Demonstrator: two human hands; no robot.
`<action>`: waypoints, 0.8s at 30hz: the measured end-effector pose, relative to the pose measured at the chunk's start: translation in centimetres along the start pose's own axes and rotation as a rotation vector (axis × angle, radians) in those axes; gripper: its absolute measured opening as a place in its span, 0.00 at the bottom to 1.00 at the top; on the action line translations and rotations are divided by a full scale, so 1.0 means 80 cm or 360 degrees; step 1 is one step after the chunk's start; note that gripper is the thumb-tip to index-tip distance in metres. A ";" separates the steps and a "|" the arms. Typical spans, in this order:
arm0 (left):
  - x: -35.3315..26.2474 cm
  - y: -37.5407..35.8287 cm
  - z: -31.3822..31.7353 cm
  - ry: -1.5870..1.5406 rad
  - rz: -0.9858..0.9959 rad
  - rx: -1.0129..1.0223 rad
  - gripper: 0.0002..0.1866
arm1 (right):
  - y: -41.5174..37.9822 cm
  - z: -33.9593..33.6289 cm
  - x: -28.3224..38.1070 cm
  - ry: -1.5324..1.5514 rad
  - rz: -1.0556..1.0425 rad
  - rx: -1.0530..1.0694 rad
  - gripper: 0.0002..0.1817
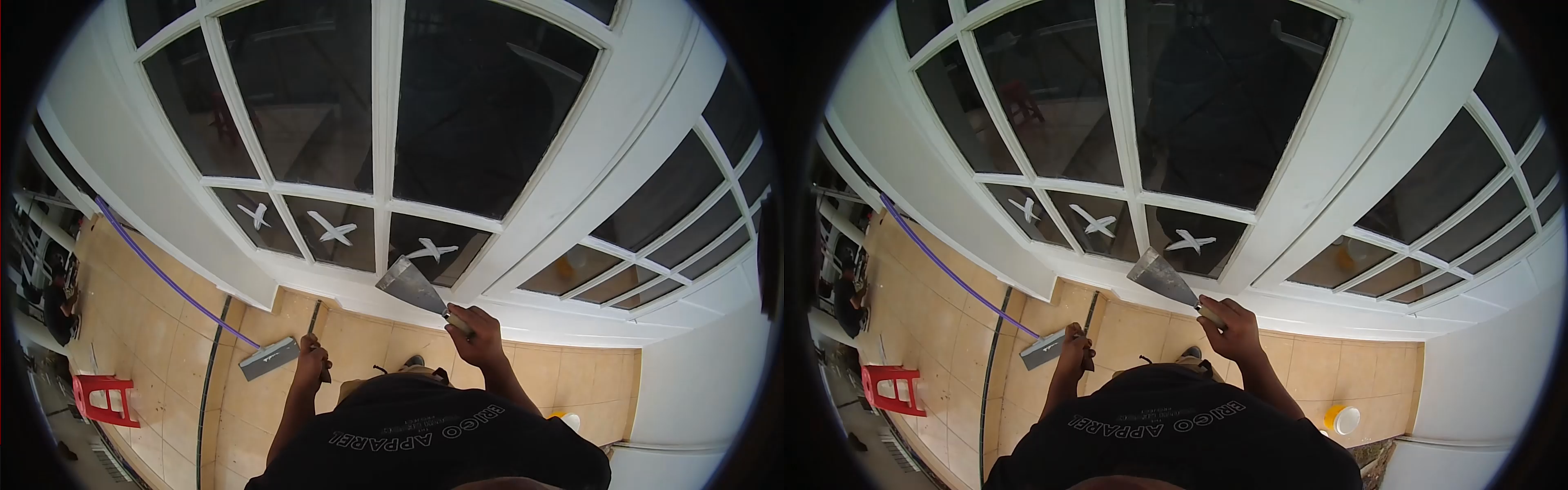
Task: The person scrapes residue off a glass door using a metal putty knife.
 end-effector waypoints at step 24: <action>-0.150 0.097 0.287 0.0624 0.1136 0.1860 0.17 | -0.024 -0.042 -0.018 -0.0050 0.0811 -0.0235 0.22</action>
Point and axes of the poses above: each hand's wrist, its own y-axis towards the middle knuckle, its own z-axis out of the palm, x = y × z, the point moved 6 cm from there along y, towards the middle knuckle, and after that the axes turned 15 degrees about -y, right-handed, at the moved point
